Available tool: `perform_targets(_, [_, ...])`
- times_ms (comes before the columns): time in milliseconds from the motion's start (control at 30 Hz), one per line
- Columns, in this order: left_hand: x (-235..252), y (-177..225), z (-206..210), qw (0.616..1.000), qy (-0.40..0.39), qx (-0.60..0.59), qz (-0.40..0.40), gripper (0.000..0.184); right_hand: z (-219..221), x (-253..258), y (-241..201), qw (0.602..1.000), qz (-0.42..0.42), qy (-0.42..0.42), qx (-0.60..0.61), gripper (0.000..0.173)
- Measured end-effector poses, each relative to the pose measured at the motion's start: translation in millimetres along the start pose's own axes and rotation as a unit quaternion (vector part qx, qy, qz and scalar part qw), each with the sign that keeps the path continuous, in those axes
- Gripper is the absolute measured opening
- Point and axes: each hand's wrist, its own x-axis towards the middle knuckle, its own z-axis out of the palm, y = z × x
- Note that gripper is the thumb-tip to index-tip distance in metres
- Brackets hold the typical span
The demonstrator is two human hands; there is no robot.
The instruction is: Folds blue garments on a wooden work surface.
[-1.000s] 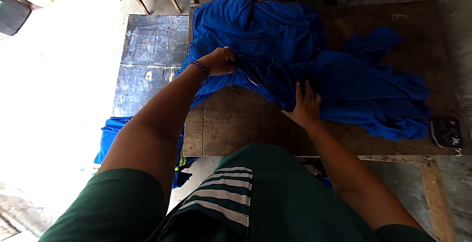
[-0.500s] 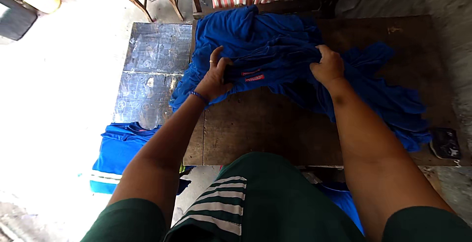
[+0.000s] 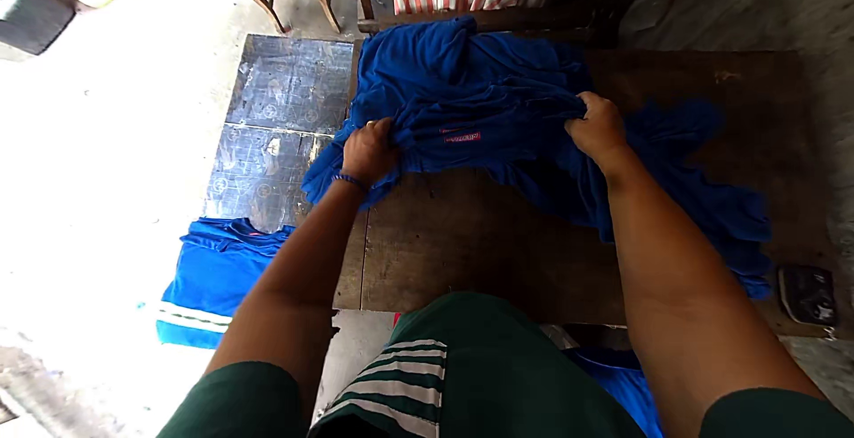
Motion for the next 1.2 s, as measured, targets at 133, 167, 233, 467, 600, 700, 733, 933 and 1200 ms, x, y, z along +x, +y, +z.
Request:
perform_targets(133, [56, 2, -30, 0.996, -0.080, 0.043, -0.006, 0.048, -3, 17, -4, 0.999, 0.013, -0.008, -0.032, 0.043])
perform_targets(167, [68, 3, -32, 0.995, -0.085, 0.053, -0.003, 0.046, -3, 22, -5, 0.999, 0.018, -0.009, -0.044, 0.043])
perform_targets(233, [90, 3, -33, 0.994, -0.090, 0.067, -0.002, 0.044, -1, 34, -6, 0.997, 0.032, -0.011, -0.065, 0.045])
perform_targets(467, [153, -16, -4, 0.989, -0.113, 0.096, 0.015, 0.040, 30, 88, 5, 0.994, 0.075, -0.047, -0.068, 0.046])
perform_targets(600, [172, -30, 17, 0.989, -0.125, 0.072, 0.009, 0.041, 44, 105, 5, 0.988, 0.107, -0.062, -0.088, 0.050])
perform_targets(700, [174, -31, 18, 0.992, -0.121, 0.045, 0.015, 0.044, 46, 112, 10, 0.990, 0.094, -0.064, -0.087, 0.048])
perform_targets(733, [173, -32, 17, 0.993, -0.111, 0.034, 0.015, 0.045, 46, 114, 10, 0.990, 0.092, -0.068, -0.086, 0.048])
perform_targets(933, [103, -8, 14, 0.974, 0.213, -0.051, 0.051, 0.054, 48, 123, 15, 0.988, 0.101, -0.085, -0.077, 0.045])
perform_targets(1200, [-44, -18, 139, 0.935, 0.304, 0.016, -0.180, 0.072, 48, 121, 14, 0.990, 0.101, -0.074, -0.070, 0.041])
